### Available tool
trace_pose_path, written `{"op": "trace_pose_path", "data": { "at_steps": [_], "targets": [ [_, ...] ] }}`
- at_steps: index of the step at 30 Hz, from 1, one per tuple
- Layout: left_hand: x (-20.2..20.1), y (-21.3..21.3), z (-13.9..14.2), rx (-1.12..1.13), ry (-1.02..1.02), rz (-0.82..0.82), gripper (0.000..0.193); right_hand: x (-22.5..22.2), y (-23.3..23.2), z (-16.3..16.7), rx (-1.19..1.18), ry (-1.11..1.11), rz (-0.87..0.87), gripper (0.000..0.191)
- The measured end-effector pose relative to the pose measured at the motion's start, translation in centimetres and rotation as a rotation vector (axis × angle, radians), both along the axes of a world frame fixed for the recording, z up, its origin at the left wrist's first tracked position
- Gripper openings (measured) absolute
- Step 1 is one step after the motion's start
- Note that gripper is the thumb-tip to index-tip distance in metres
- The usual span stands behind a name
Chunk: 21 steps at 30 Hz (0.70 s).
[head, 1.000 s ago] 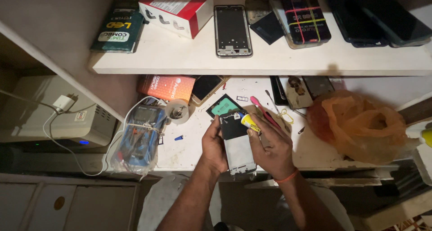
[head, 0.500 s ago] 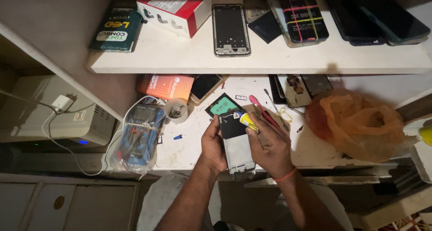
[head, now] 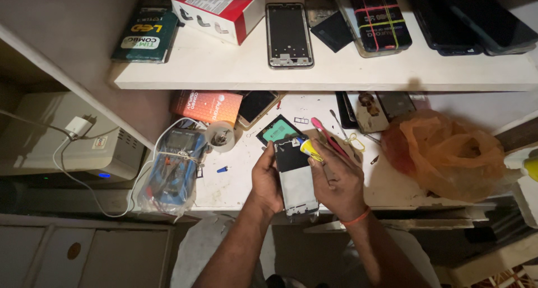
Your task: The person holds a disassembled smartphone frame and applies adhesive from a small tube along the inner edge of the frame. The person rotates the frame to reach different sides while maintaining a steady bead of adhesive.
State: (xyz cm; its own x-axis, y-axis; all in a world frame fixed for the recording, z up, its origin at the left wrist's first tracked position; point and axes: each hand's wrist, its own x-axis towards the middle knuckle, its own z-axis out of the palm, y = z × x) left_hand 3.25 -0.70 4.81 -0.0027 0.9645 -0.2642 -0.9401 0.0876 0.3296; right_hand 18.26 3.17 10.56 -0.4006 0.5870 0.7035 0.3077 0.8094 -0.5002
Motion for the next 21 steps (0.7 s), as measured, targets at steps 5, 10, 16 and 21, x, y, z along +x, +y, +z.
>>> {"op": "trace_pose_path", "data": {
  "at_steps": [5, 10, 16, 21],
  "targets": [
    [0.04, 0.09, 0.05, -0.018, -0.011, -0.010, 0.060, -0.03, 0.11, -0.23, -0.047, 0.024, 0.022, 0.038],
    [0.05, 0.14, 0.23, -0.053, 0.020, -0.010, 0.060, 0.07, 0.24, -0.53, -0.034, 0.041, 0.040, 0.039],
    [0.08, 0.14, 0.34, -0.088, 0.047, 0.003, 0.060, -0.01, 0.25, -0.50, -0.066, 0.039, 0.048, 0.039],
    [0.10, 0.12, 0.50, -0.057, 0.037, 0.004, 0.061, 0.10, 0.13, -0.42, -0.027, 0.022, 0.031, 0.038]
  ]
}}
